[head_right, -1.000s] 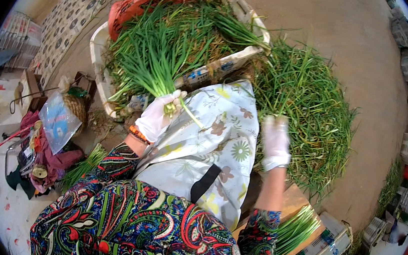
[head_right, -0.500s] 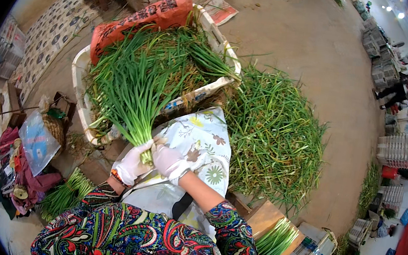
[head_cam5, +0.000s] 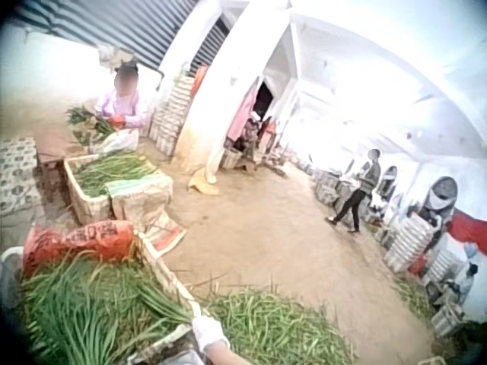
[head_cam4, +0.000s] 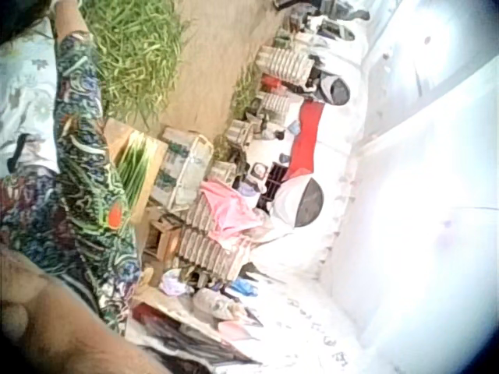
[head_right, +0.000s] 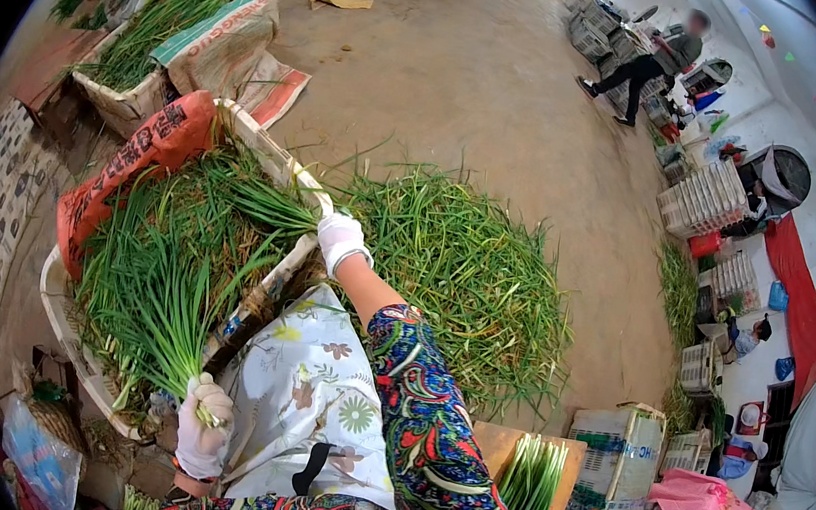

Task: The person sorts, cleans, and bundles green onions in an agricultural processing facility. They remove outer layers from individual stalks and tie them into bundles using red rubber bands.

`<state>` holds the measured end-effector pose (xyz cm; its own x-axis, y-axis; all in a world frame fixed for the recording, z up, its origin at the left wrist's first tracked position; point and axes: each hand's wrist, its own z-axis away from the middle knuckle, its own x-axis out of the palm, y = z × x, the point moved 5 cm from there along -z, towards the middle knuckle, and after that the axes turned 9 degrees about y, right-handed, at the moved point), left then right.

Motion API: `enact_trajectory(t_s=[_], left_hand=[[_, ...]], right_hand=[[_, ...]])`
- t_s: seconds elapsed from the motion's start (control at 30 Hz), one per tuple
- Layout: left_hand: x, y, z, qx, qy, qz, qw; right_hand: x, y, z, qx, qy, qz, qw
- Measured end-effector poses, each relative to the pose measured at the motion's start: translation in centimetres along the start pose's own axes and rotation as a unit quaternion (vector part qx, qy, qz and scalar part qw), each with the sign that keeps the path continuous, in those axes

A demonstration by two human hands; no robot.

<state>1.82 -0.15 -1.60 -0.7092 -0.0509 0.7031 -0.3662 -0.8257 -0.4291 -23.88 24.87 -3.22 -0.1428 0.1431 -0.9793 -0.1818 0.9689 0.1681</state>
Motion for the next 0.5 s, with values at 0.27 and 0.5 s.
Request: enact_trajectory(t_s=[0.27,0.5], left_hand=[[-0.8,1.4,-0.4,0.091,0.042,-0.106,0.989],[0.4,0.1,0.3,0.154,0.16,-0.194,0.956]], right_hand=[[-2.0,-3.8,-1.3,0.074,-0.043,-0.113,0.99],[-9.3,-5.6,8.2,0.168,-0.208,-0.74,0.618]])
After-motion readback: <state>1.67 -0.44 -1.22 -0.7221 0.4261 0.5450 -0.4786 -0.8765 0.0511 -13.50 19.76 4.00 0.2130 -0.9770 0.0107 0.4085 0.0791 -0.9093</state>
